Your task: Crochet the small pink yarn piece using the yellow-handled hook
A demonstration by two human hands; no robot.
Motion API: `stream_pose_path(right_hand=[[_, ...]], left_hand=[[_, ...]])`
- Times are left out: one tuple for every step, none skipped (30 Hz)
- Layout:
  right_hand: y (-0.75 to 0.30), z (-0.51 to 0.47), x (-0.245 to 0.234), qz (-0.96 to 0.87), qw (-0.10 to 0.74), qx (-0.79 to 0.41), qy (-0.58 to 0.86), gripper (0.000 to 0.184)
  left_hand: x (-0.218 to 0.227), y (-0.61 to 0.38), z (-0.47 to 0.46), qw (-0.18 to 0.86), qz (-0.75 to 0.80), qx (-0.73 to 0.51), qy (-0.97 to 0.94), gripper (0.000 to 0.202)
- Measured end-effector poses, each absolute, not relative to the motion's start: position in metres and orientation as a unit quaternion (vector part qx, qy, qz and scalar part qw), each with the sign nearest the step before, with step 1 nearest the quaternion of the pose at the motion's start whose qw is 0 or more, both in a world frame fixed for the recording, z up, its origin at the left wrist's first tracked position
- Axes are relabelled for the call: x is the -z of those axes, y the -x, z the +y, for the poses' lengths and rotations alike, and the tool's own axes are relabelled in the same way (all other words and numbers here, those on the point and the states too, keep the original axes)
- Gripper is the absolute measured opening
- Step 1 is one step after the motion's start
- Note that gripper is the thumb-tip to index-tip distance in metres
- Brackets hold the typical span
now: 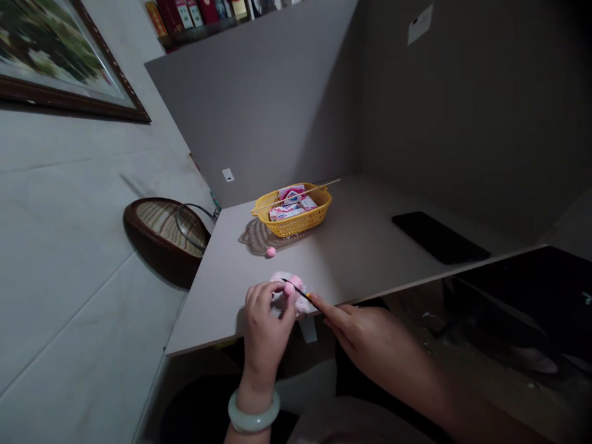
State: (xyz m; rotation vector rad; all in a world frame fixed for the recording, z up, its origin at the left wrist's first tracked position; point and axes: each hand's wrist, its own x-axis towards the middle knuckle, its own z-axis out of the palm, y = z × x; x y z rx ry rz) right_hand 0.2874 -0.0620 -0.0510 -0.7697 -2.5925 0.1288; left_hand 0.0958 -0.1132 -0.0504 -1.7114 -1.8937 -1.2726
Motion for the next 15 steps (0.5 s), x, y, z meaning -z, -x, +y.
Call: stream_pose_path(right_hand=[[-0.288, -0.062, 0.051, -0.935, 0.220, -0.046, 0.276, 0.066], [-0.289, -0.062, 0.050, -0.935, 0.224, -0.046, 0.272, 0.066], [-0.289, -0.061, 0.049, -0.935, 0.226, -0.048, 0.269, 0.065], [-0.290, -0.061, 0.047, -0.936, 0.226, -0.051, 0.266, 0.063], [-0.291, -0.060, 0.045, -0.937, 0.226, -0.054, 0.262, 0.061], [-0.292, -0.059, 0.042, -0.938, 0.224, -0.057, 0.260, 0.058], [-0.292, -0.058, 0.040, -0.938, 0.224, -0.061, 0.259, 0.057], [-0.293, -0.056, 0.037, -0.938, 0.223, -0.064, 0.259, 0.055], [-0.293, -0.055, 0.035, -0.937, 0.222, -0.067, 0.260, 0.055], [-0.294, -0.054, 0.033, -0.937, 0.220, -0.070, 0.262, 0.054], [-0.294, -0.053, 0.031, -0.937, 0.216, -0.072, 0.265, 0.054], [-0.294, -0.051, 0.029, -0.937, 0.212, -0.075, 0.266, 0.055], [-0.295, -0.050, 0.028, -0.938, 0.206, -0.077, 0.267, 0.054], [-0.295, -0.049, 0.027, -0.940, 0.198, -0.078, 0.267, 0.054], [-0.296, -0.048, 0.027, -0.942, 0.190, -0.076, 0.266, 0.054]], left_hand=[[0.051, -0.096, -0.113, 0.145, -0.657, 0.444, 0.592, 0.006], [0.051, -0.097, -0.112, 0.144, -0.657, 0.444, 0.592, 0.005], [0.050, -0.098, -0.112, 0.143, -0.657, 0.444, 0.592, 0.005], [0.050, -0.099, -0.112, 0.143, -0.658, 0.443, 0.592, 0.004], [0.049, -0.099, -0.112, 0.144, -0.658, 0.442, 0.593, 0.004], [0.049, -0.100, -0.111, 0.145, -0.658, 0.440, 0.593, 0.003], [0.048, -0.101, -0.111, 0.148, -0.657, 0.440, 0.594, 0.003], [0.048, -0.102, -0.111, 0.150, -0.657, 0.439, 0.594, 0.002], [0.048, -0.102, -0.111, 0.150, -0.656, 0.438, 0.596, 0.002], [0.048, -0.103, -0.110, 0.150, -0.655, 0.438, 0.597, 0.002], [0.048, -0.103, -0.110, 0.149, -0.654, 0.439, 0.598, 0.002], [0.048, -0.103, -0.110, 0.149, -0.653, 0.440, 0.598, 0.002], [0.048, -0.104, -0.110, 0.148, -0.652, 0.442, 0.598, 0.002], [0.049, -0.104, -0.109, 0.148, -0.651, 0.443, 0.598, 0.002], [0.049, -0.104, -0.109, 0.148, -0.651, 0.444, 0.597, 0.002]])
